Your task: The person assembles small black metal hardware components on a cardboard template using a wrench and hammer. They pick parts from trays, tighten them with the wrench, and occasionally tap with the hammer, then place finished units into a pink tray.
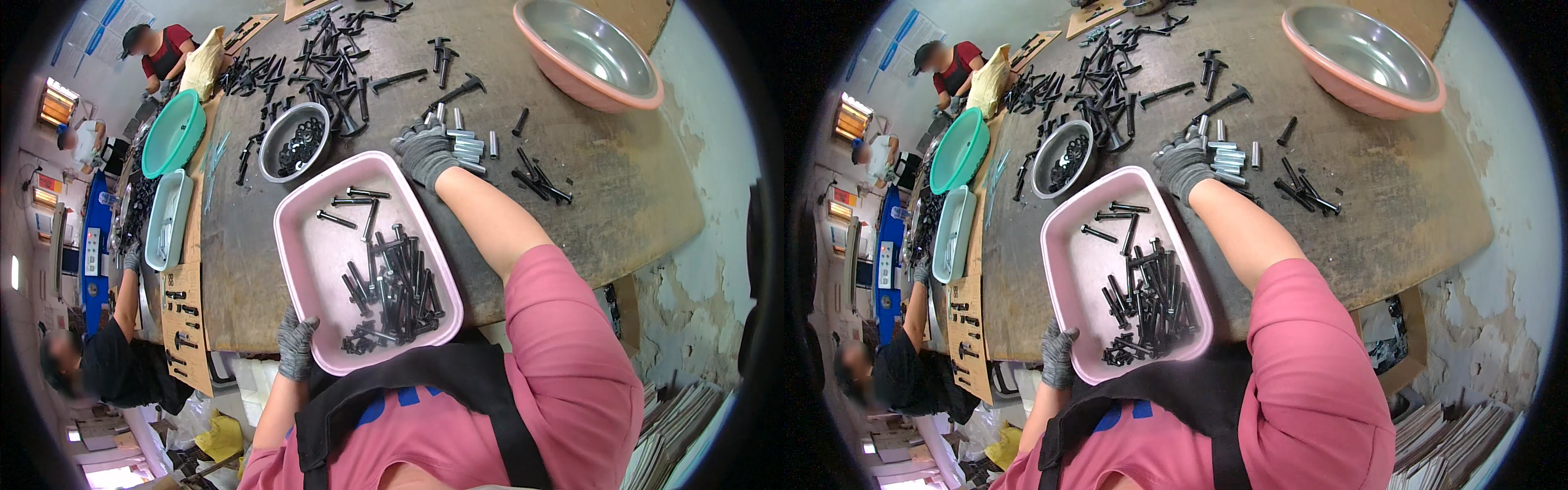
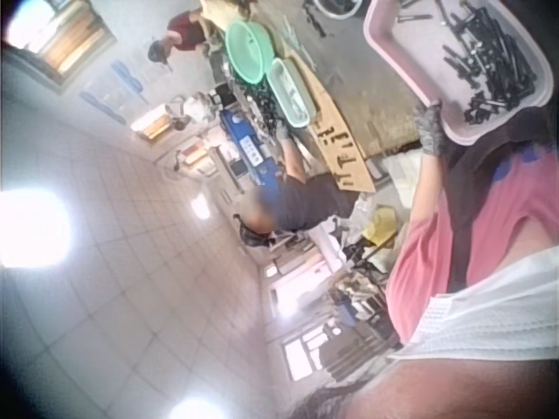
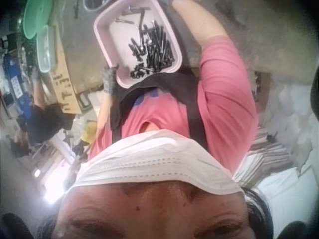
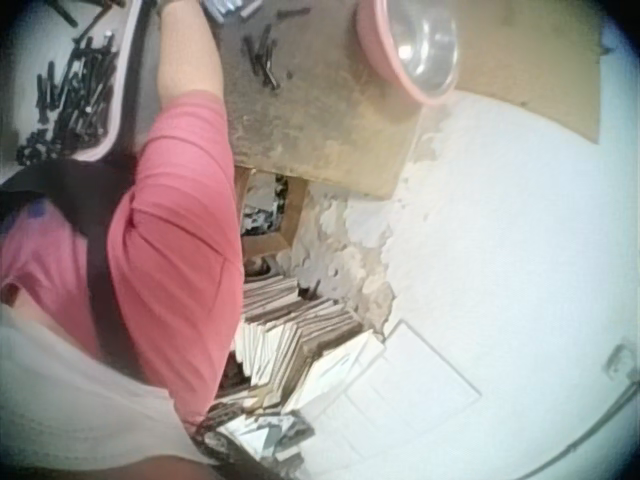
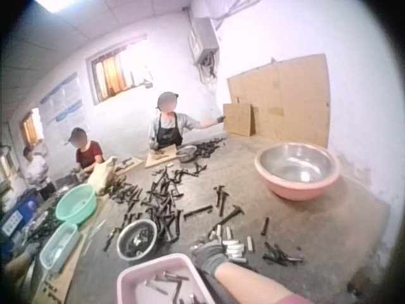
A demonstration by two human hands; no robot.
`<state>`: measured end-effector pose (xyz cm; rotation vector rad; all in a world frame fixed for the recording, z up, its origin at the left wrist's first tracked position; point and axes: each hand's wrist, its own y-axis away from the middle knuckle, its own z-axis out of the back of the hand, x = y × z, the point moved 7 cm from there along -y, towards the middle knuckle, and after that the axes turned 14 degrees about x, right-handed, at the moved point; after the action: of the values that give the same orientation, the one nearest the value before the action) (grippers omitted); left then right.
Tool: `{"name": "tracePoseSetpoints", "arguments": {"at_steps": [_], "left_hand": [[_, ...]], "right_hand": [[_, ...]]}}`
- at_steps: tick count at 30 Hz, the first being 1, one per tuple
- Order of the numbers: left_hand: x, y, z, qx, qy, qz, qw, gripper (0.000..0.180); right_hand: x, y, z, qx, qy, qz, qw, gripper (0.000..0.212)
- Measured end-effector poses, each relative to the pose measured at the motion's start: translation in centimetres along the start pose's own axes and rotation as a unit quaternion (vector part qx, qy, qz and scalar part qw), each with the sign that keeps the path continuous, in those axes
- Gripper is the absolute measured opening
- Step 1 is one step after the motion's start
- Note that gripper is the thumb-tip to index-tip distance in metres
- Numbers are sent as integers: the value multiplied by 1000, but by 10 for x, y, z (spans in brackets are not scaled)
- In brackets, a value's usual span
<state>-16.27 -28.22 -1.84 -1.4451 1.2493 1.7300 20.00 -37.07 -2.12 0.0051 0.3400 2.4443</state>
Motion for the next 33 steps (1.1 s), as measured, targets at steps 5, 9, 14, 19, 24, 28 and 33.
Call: {"name": "tracePoseSetpoints", "arguments": {"at_steps": [5,9,14,19,24,28,33], "left_hand": [[-3,-7,-4,9,16,9,1000,49],[-3,-21,-10,20,46,27,998,46],[-10,-50,-31,22,-8,-11,1000,48],[-15,-83,-64,53,-5,-16,998,43],[-27,-96,-87,58,-17,-42,997,40],[-30,-95,-81,100,-62,-11,993,47],[-33,-63,-27,78,-54,-74,993,50]], "right_hand": [[-32,10,-4,-47,15,-41,998,32],[-67,19,-7,-71,-32,-48,996,28],[-110,41,-13,-107,-50,-29,993,29],[-140,58,-2,-154,-278,-10,948,26],[-131,64,13,-132,-331,11,934,26],[-97,63,38,-173,-343,99,918,31],[-27,83,100,-181,-425,167,871,24]]}}
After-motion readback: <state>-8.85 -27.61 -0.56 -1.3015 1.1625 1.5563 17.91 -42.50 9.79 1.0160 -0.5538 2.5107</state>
